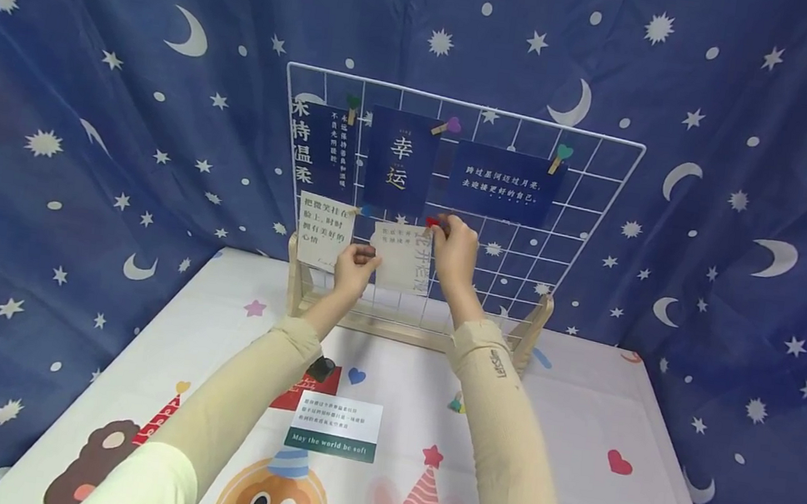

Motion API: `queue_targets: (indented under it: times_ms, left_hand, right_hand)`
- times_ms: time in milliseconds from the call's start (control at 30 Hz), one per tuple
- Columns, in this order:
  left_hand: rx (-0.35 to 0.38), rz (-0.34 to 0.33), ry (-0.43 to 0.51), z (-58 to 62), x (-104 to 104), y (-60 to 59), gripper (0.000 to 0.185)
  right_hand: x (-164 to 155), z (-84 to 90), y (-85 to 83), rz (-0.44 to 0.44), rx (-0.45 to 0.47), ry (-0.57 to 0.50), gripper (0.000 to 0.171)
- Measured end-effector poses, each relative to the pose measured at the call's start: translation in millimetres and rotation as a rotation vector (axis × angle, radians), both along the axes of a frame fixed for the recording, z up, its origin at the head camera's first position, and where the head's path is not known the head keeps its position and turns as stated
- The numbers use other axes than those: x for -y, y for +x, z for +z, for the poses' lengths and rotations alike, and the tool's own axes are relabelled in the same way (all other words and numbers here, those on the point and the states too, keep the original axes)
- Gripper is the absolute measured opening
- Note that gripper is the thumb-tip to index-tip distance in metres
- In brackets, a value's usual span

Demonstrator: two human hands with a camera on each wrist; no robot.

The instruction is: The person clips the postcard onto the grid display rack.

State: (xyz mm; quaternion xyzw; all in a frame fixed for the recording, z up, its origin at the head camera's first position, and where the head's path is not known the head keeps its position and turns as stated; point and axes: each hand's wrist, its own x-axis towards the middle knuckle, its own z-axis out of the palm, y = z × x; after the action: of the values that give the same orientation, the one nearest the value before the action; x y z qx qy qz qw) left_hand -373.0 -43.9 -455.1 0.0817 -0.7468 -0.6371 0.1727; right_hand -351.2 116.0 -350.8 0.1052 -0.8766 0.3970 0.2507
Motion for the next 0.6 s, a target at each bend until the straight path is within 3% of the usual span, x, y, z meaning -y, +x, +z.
queue_targets:
  times_ms: [33, 67, 167, 400, 533, 600]
  left_hand:
    - [0.007, 0.002, 0.003, -0.5, -1, -0.2, 0.02]
    - [0.048, 0.003, -0.009, 9.7, -1, 9.6, 0.02]
    - [0.044, 0.026, -0.028, 12.8, -2, 19.8, 0.017]
    - [0.058, 0.028, 0.024, 7.2, -2, 29.6, 0.018]
    - [0.037, 0.019, 0.026, -3.5, 2, 26.6, 0.018]
    - [-0.067, 0.02, 0.037, -32.0, 5, 8.1, 0.016]
  right_hand:
    - [0, -0.8, 0.0, 0.004, -0.01, -0.006, 0.025]
    - [-1, -1.5, 0.3, 0.008, -0.02, -0.013, 0.025]
    - [-2, -4.2, 1.8, 0.023, -0.045, -0.03, 0.023]
    - [-9, -12.9, 9.4, 0.014, -0.089, -0.09, 0.02]
    - [-15, -20.7, 13.3, 0.001, -0.104, -0.116, 0.02]
    - [-17, -24.4, 14.8, 0.002, -0.113, -0.126, 0.02]
